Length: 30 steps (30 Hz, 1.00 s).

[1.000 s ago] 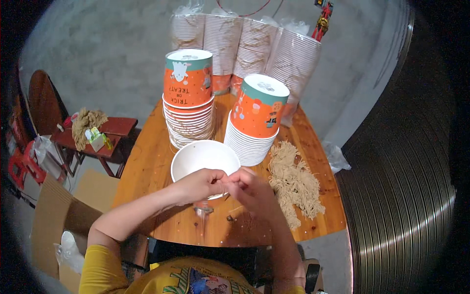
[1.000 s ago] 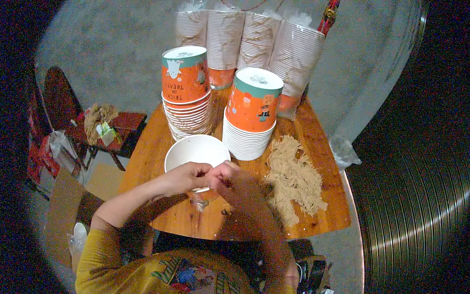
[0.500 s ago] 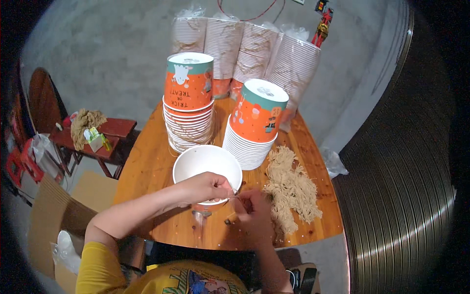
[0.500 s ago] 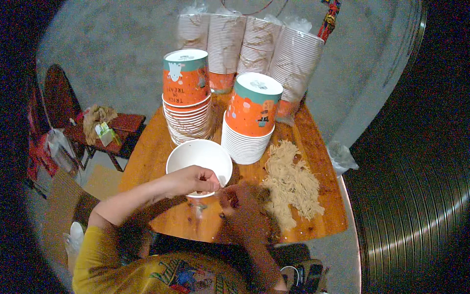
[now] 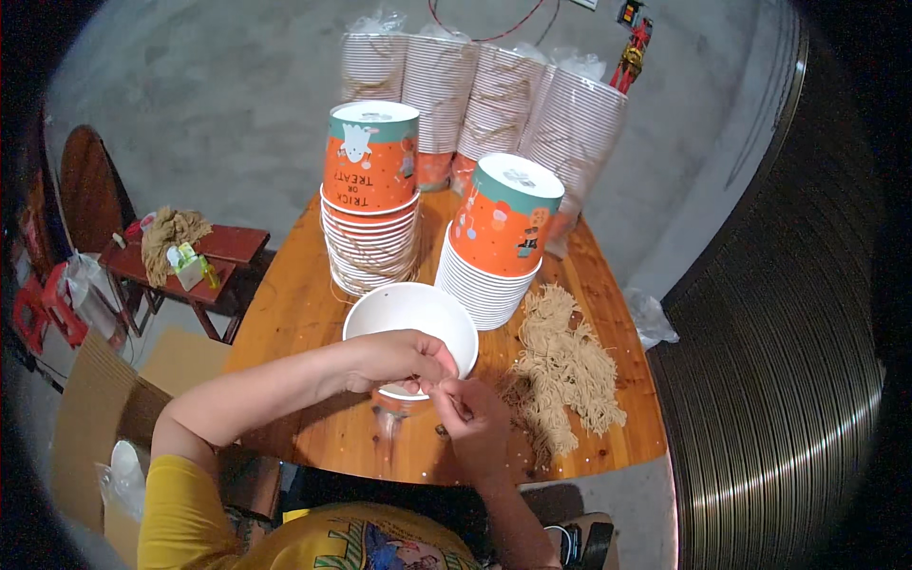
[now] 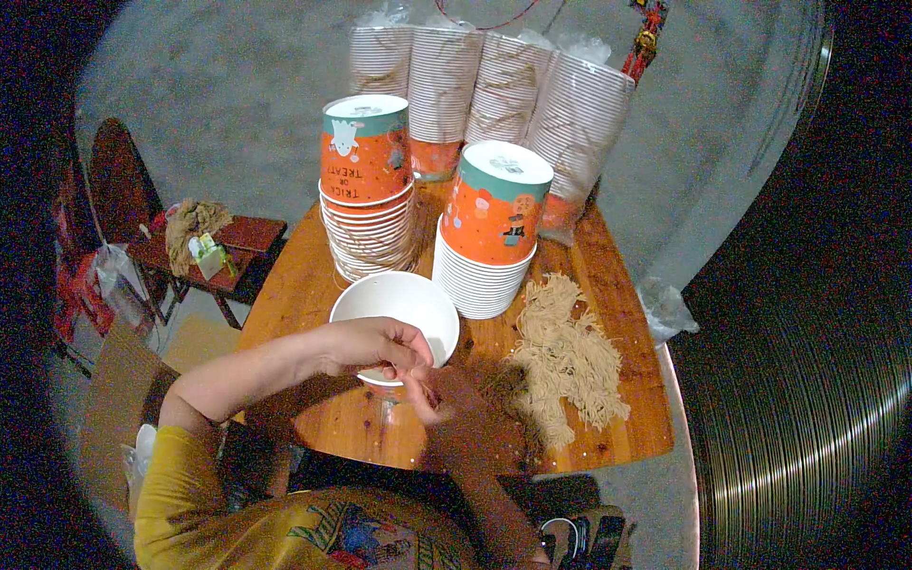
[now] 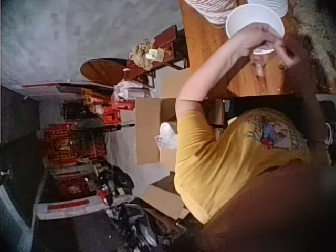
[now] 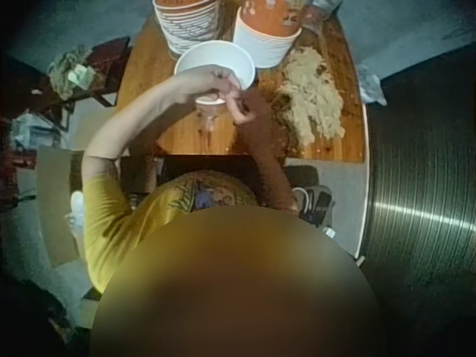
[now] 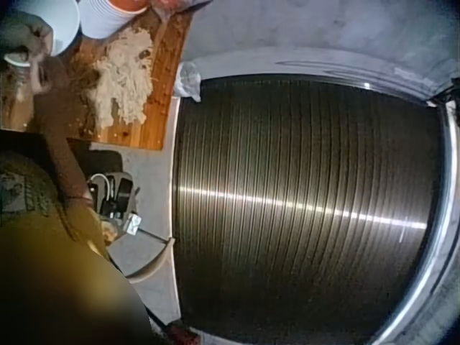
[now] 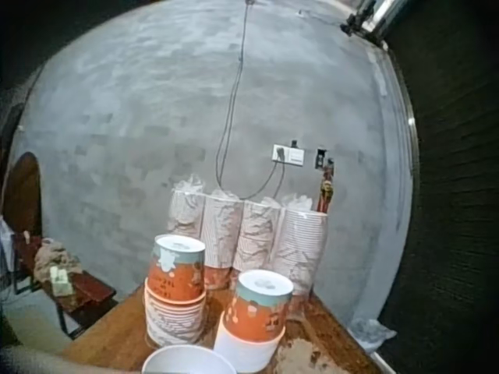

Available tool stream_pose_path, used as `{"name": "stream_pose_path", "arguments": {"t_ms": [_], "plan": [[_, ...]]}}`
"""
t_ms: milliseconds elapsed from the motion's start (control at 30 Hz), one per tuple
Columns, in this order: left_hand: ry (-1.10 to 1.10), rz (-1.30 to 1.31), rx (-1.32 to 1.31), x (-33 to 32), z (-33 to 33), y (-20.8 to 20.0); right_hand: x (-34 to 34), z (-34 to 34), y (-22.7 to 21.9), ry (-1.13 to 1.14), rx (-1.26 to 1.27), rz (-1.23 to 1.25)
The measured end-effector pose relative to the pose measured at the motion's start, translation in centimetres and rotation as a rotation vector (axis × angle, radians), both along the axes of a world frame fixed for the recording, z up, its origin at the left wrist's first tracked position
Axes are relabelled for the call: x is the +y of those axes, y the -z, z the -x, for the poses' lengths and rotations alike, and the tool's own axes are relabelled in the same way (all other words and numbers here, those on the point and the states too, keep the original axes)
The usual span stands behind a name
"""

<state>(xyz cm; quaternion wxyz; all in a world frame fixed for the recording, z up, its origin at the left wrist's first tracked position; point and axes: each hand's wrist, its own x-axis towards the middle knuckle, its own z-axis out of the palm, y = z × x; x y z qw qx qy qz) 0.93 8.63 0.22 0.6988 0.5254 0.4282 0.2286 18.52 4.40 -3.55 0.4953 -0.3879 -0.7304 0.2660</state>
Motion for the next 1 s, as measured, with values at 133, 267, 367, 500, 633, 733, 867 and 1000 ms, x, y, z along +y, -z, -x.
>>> {"name": "stream_pose_path", "arguments": {"t_ms": [133,267,367,500,633,733,867,1000], "plan": [[0.003,-0.06,0.051,0.2,0.0,0.5,0.3,-0.6,0.1,-0.05,-0.033,-0.005],[-0.011,-0.13,0.078,0.3,0.0,0.3,0.4,-1.1,-1.0,-0.043,0.486,0.757],[0.033,-0.184,0.149,0.1,-0.5,-0.5,1.8,-2.5,1.4,-0.017,0.23,0.491],[0.056,-0.387,0.133,-0.4,-0.2,-0.7,1.5,-1.4,0.0,-0.075,0.122,0.233],[-0.007,-0.504,0.193,-1.2,-0.4,-0.5,1.4,-0.8,-1.0,0.072,-0.034,0.024],[-0.023,-0.565,0.234,-1.7,-0.5,-0.8,1.1,-0.7,-2.0,0.074,-0.079,0.066],[-0.003,-0.675,0.331,-1.8,-0.1,-1.2,1.1,-0.6,-1.7,0.029,-0.054,0.127],[0.022,-0.609,0.342,-1.5,0.2,-0.4,1.2,-0.4,-0.9,0.047,-0.062,0.081]]}}
